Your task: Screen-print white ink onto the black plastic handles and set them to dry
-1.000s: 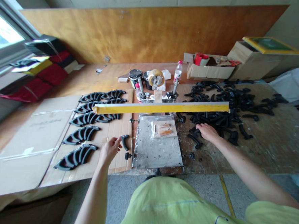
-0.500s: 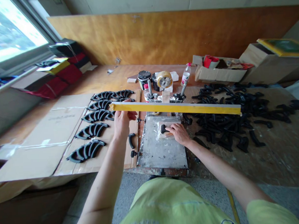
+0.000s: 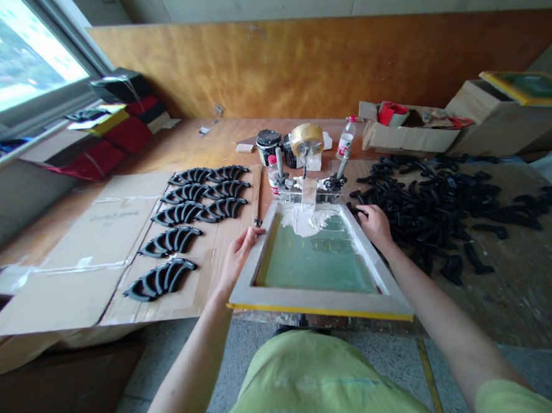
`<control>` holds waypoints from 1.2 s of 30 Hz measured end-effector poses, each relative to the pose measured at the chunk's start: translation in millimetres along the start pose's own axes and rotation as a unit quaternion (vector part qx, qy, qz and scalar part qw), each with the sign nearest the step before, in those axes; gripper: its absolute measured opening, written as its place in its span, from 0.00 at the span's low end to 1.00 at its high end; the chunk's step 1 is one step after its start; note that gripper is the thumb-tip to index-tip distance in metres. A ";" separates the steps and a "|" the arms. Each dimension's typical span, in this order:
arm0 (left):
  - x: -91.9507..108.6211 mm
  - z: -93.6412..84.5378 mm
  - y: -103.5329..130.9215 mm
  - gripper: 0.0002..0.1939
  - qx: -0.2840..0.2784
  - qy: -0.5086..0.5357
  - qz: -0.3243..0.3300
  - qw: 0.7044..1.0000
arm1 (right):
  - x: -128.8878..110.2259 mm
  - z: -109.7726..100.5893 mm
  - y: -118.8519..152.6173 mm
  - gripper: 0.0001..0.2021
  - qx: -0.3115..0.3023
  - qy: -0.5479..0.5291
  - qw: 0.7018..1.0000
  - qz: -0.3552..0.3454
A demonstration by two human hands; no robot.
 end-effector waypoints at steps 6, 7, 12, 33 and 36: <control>-90.8 35.6 6.8 0.40 -0.067 0.030 -0.087 0.994 | -77.2 31.0 -46.0 0.25 -0.037 -0.011 0.986 -0.161; -101.7 40.8 5.2 0.40 -0.064 0.028 -0.087 0.994 | -88.0 40.6 -50.5 0.22 -0.069 0.006 0.984 -0.162; -127.4 50.1 0.4 0.33 -0.049 -0.016 -0.080 0.995 | -103.6 69.6 -43.3 0.09 -0.197 0.094 0.968 -0.123; -121.0 48.7 2.6 0.33 -0.043 -0.002 -0.090 0.995 | -93.6 54.0 33.1 0.08 -0.219 -0.049 0.925 -0.308; -102.1 40.1 6.3 0.36 -0.058 0.025 -0.103 0.993 | -99.7 49.6 -1.2 0.12 -0.179 -0.051 0.952 -0.243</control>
Point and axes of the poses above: each hand's wrist, its own y-axis away from the middle knuckle, its own z-axis out of the palm, x = y × z, the point moved 2 cm from there along -y, towards the middle knuckle, and after that the axes turned 15 degrees about -y, right-handed, at the moved point
